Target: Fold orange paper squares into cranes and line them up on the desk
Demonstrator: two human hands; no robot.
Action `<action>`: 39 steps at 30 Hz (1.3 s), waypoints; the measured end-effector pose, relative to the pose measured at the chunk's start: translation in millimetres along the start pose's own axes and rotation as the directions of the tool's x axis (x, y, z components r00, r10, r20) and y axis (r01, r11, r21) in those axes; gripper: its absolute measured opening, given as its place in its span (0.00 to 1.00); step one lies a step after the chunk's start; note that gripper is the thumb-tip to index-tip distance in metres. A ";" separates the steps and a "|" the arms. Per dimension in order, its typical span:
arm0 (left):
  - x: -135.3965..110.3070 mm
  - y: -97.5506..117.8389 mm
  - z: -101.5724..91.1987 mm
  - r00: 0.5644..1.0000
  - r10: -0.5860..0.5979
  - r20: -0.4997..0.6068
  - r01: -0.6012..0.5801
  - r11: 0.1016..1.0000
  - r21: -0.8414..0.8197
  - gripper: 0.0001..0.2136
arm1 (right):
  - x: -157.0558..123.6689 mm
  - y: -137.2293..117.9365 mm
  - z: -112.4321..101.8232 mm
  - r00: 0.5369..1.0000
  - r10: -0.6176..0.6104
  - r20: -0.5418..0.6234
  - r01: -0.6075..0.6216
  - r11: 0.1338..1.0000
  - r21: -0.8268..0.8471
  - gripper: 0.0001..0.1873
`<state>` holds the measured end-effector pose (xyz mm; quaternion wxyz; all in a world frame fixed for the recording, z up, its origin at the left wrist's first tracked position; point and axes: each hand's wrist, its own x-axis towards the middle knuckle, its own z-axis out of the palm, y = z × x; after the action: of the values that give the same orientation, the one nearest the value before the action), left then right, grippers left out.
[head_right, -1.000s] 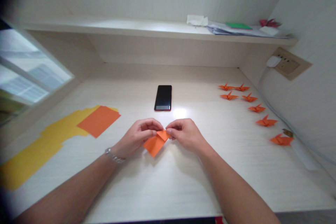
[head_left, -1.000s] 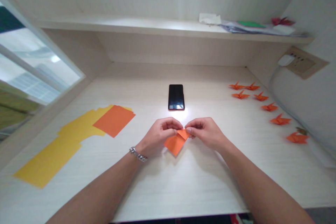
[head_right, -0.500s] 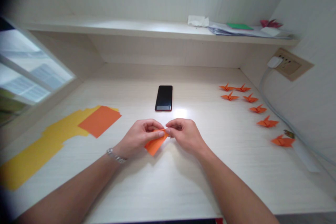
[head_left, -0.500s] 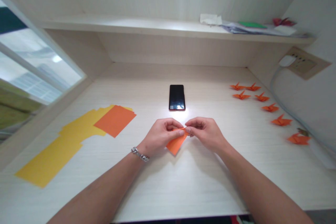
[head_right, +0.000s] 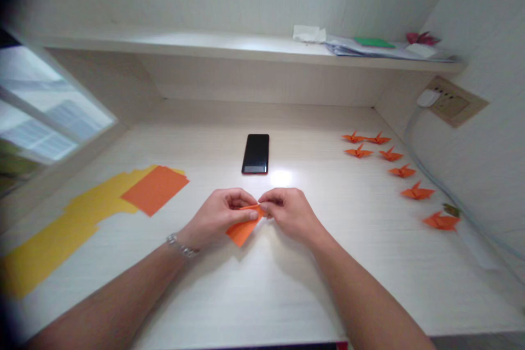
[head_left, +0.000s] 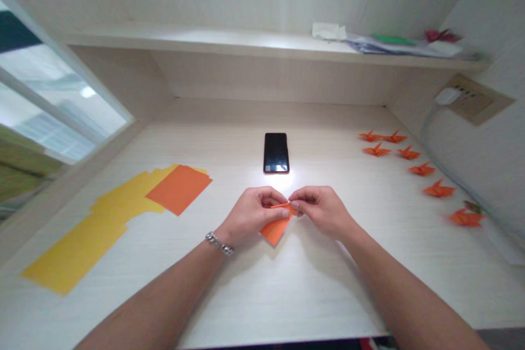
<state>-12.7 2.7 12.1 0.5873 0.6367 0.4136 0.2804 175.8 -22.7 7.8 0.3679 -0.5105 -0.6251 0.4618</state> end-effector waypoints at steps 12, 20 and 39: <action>-0.6 2.2 0.9 0.996 0.050 -0.068 -0.053 0.998 -0.041 0.08 | -1.0 -2.9 4.4 0.992 0.018 -0.126 0.010 0.976 0.217 0.11; -0.8 2.5 1.6 0.997 0.045 -0.055 -0.046 0.999 -0.019 0.08 | -1.6 -2.2 8.4 0.976 0.003 -0.219 0.062 0.956 0.287 0.14; -1.0 2.9 0.2 0.999 -0.019 -0.041 0.017 0.998 -0.065 0.08 | 3.5 -2.9 -0.4 0.980 0.145 -0.139 -0.057 0.864 0.499 0.16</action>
<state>-12.4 1.8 15.1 0.6013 0.6075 0.4222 0.3017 174.6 -19.3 10.6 0.5137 -0.4697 -0.4250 0.5787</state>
